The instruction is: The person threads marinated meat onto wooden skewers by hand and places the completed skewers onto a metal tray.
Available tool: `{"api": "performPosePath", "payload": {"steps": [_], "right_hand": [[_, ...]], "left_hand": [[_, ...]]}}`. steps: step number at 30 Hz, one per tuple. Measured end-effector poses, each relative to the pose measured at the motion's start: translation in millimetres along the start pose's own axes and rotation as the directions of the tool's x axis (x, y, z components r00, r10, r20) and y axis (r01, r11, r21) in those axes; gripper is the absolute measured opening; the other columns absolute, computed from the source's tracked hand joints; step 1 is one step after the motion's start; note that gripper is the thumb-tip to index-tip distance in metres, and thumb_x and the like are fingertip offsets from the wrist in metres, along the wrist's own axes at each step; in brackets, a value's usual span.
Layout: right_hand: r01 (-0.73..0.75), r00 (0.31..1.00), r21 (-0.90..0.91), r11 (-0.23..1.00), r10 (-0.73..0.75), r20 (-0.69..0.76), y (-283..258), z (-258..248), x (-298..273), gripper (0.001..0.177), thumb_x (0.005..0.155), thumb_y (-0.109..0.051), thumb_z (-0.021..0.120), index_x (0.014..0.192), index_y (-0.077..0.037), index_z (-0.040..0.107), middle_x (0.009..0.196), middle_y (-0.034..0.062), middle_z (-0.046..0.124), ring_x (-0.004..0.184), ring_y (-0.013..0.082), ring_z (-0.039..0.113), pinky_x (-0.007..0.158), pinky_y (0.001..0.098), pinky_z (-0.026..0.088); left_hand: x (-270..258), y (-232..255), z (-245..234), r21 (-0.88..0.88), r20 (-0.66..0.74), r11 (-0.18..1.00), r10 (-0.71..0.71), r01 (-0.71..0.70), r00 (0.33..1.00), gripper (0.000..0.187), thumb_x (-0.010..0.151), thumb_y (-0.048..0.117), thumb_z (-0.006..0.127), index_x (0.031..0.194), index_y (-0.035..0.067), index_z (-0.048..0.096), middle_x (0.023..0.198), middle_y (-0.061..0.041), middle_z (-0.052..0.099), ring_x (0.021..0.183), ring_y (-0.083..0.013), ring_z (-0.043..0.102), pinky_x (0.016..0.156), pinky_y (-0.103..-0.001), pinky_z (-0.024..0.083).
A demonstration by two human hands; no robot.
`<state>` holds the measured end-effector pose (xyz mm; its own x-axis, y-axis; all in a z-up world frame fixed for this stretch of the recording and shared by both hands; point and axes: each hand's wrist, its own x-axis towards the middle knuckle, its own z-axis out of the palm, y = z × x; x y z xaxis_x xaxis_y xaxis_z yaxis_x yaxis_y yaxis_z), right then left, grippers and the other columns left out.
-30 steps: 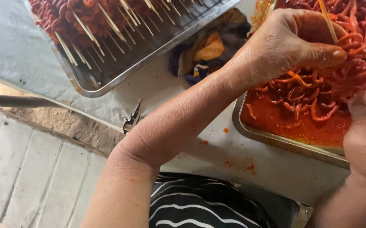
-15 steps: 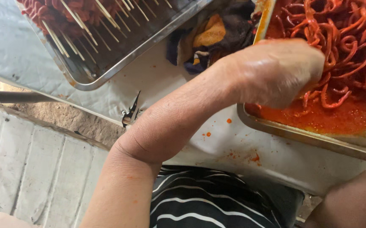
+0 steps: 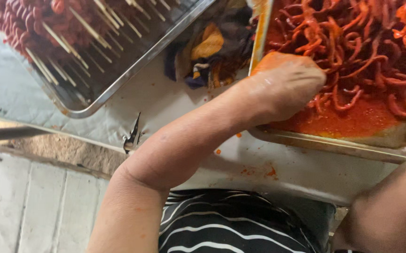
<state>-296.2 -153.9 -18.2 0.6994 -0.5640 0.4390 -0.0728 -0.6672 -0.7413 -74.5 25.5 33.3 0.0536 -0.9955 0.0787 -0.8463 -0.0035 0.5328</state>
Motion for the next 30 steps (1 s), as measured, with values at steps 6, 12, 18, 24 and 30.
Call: {"api": "performPosePath", "payload": {"steps": [6, 12, 18, 24, 30], "right_hand": [[-0.023, 0.995, 0.066, 0.998, 0.029, -0.092, 11.8, -6.6, 8.1, 0.016, 0.114, 0.005, 0.046, 0.120, 0.006, 0.061, 0.108, 0.0097, 0.062, 0.093, 0.0140, 0.056, 0.084, 0.0261, 0.044], [-0.058, 0.979, 0.120, 0.991, 0.081, -0.189, 21.7, -21.8, 15.0, 0.016, 0.114, 0.007, 0.045, 0.119, 0.006, 0.061, 0.107, 0.0086, 0.060, 0.092, 0.0125, 0.054, 0.084, 0.0256, 0.043], [-0.068, 0.968, 0.145, 0.987, 0.100, -0.229, 32.0, -37.4, 20.4, 0.017, 0.113, 0.009, 0.044, 0.119, 0.006, 0.060, 0.106, 0.0074, 0.059, 0.091, 0.0111, 0.052, 0.083, 0.0251, 0.042], [0.083, 0.954, 0.028, 0.996, -0.071, -0.293, 35.3, -43.6, 22.9, 0.019, 0.111, 0.015, 0.046, 0.118, 0.007, 0.061, 0.106, 0.0069, 0.060, 0.092, 0.0109, 0.055, 0.085, 0.0242, 0.045], [0.241, 0.907, -0.129, 0.962, -0.271, -0.323, 15.8, -44.4, 36.0, 0.021, 0.095, 0.024, 0.049, 0.103, 0.008, 0.062, 0.103, 0.0107, 0.060, 0.089, 0.0174, 0.060, 0.078, 0.0251, 0.049]], "left_hand": [[-18.6, 7.3, -38.6, 0.012, 0.161, 0.998, -0.062, 0.061, 0.985, 0.020, 0.068, -0.003, 0.063, 0.078, 0.009, 0.075, 0.083, -0.013, 0.073, 0.086, -0.0321, 0.072, 0.070, -0.045, 0.057], [-4.1, 28.6, -45.7, -0.058, -0.241, 0.989, 0.116, -0.134, 0.963, 0.006, 0.084, 0.005, 0.071, 0.090, 0.005, 0.070, 0.088, -0.015, 0.071, 0.090, -0.0371, 0.070, 0.075, -0.049, 0.054], [45.2, 60.1, -8.0, 0.028, -0.160, 0.975, 0.224, -0.223, 0.961, 0.010, 0.082, 0.002, 0.062, 0.089, 0.007, 0.066, 0.093, -0.016, 0.071, 0.093, -0.0392, 0.069, 0.078, -0.050, 0.055], [96.6, 87.1, 53.0, 0.212, -0.118, 0.966, 0.176, -0.148, 0.977, 0.024, 0.078, 0.022, 0.065, 0.100, 0.012, 0.068, 0.108, -0.016, 0.067, 0.102, -0.0378, 0.065, 0.078, -0.055, 0.050], [100.4, 79.6, 58.4, 0.333, 0.110, 0.942, -0.006, -0.031, 0.994, 0.024, 0.094, 0.030, 0.056, 0.096, 0.017, 0.076, 0.110, -0.012, 0.068, 0.110, -0.0320, 0.064, 0.093, -0.054, 0.046]]}}
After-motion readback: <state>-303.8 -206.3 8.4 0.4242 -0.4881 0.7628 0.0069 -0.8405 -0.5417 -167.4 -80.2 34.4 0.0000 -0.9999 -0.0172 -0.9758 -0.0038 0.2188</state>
